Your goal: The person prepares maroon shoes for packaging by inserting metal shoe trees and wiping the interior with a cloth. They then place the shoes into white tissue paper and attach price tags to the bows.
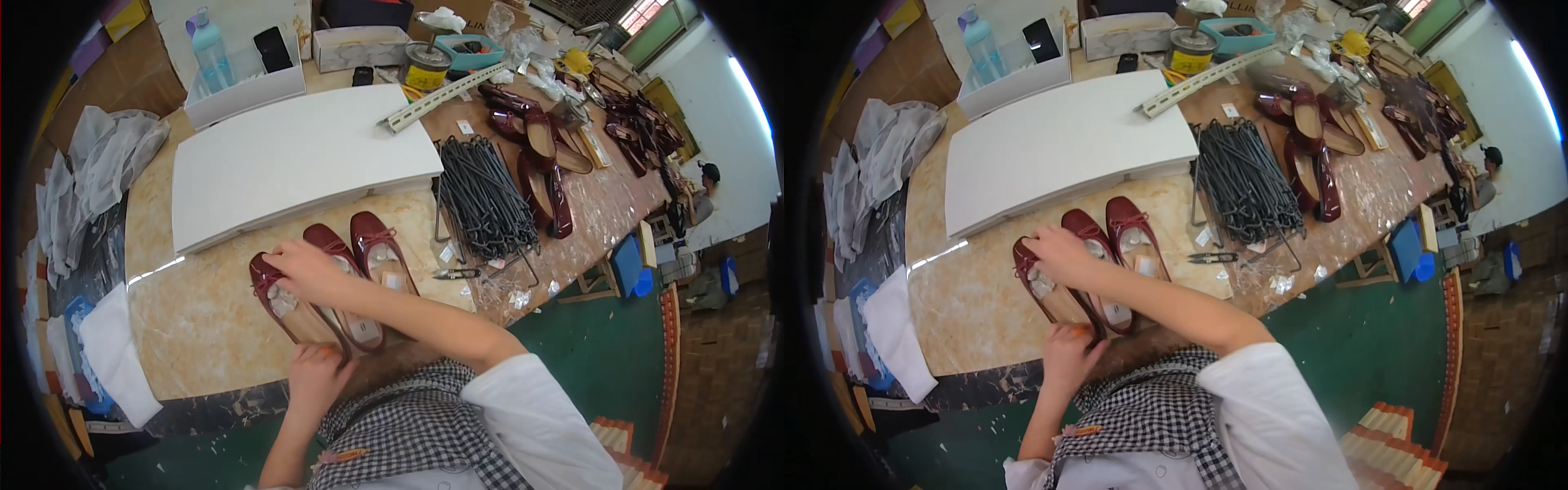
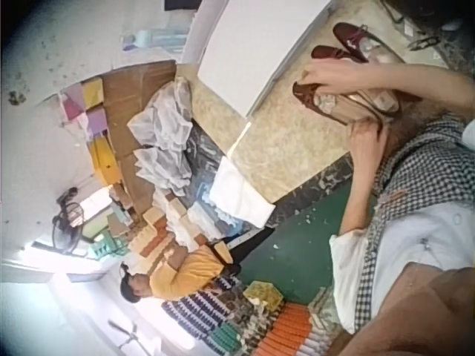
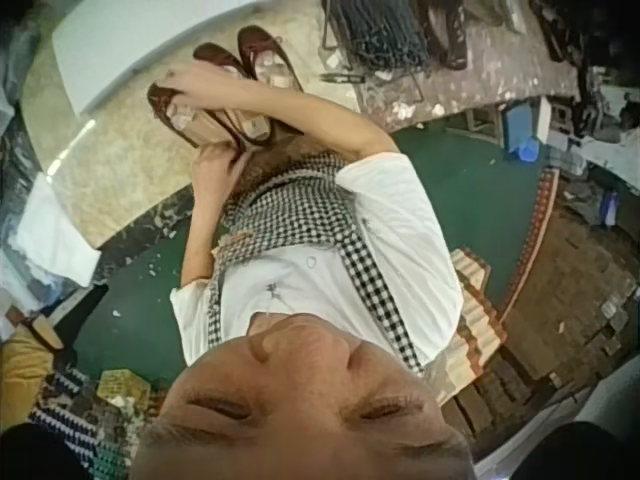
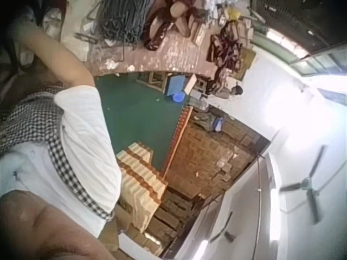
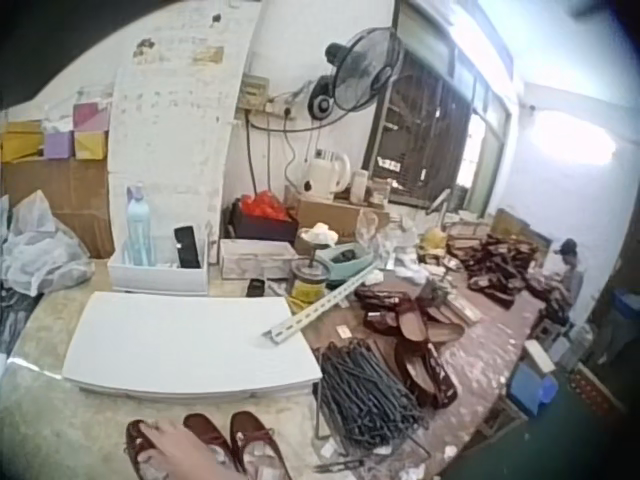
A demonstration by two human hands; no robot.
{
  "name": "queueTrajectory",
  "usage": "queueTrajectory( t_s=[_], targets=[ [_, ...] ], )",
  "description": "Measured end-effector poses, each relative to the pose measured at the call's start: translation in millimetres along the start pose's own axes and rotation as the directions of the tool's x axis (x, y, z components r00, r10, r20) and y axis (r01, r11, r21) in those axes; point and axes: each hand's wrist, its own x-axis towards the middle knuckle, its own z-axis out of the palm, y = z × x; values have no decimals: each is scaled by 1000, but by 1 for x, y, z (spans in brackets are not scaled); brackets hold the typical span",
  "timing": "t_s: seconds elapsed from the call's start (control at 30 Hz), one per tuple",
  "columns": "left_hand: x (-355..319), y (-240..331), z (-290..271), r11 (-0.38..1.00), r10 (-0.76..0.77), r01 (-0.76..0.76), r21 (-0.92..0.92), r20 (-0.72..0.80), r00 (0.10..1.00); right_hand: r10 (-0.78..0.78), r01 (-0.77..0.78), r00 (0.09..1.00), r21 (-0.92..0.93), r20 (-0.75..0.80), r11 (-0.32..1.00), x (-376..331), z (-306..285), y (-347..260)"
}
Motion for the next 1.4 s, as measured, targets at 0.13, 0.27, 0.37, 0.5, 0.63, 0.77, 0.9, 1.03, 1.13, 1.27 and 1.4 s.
queueTrajectory(
  t_s=[0.13,0.27,0.37,0.5,0.63,0.77,0.9,1.03,1.13,1.27,1.4],
  targets=[
    [-15,-27,-17,833,-507,389,-395,-259,822,244,-348,935,-531,-257,773,-63,-148,78],
    [-3,-40,9,576,-728,670,-467,79,681,446,-429,852,-856,-276,289,-121,-190,146],
    [-9,-56,20,508,-702,510,-694,9,712,498,-419,842,-833,-208,361,-118,-204,155],
    [-7,-48,13,-206,-540,129,-970,223,812,528,-500,807,-781,-265,373,-122,-241,127],
    [11,-31,31,-518,-449,257,-816,515,730,455,-622,783,-498,-425,604,-120,-231,73],
    [34,-22,34,-314,-628,178,-933,345,697,649,-639,758,264,61,722,-98,-178,-32],
    [51,-12,31,-48,-710,95,-994,101,697,408,-480,873,329,265,813,-87,-142,-72],
    [47,-12,30,0,-664,63,-998,47,746,379,-445,889,285,258,849,-71,-132,-71],
    [45,-7,23,42,-660,39,-998,1,751,396,-462,884,333,249,822,-66,-126,-73],
    [39,-1,26,116,-666,36,-993,-51,744,290,-286,957,147,-2,947,-58,-110,-88],
    [30,9,48,140,-720,122,-983,-16,694,143,-157,979,-90,-146,984,-63,-71,-85]
  ],
)
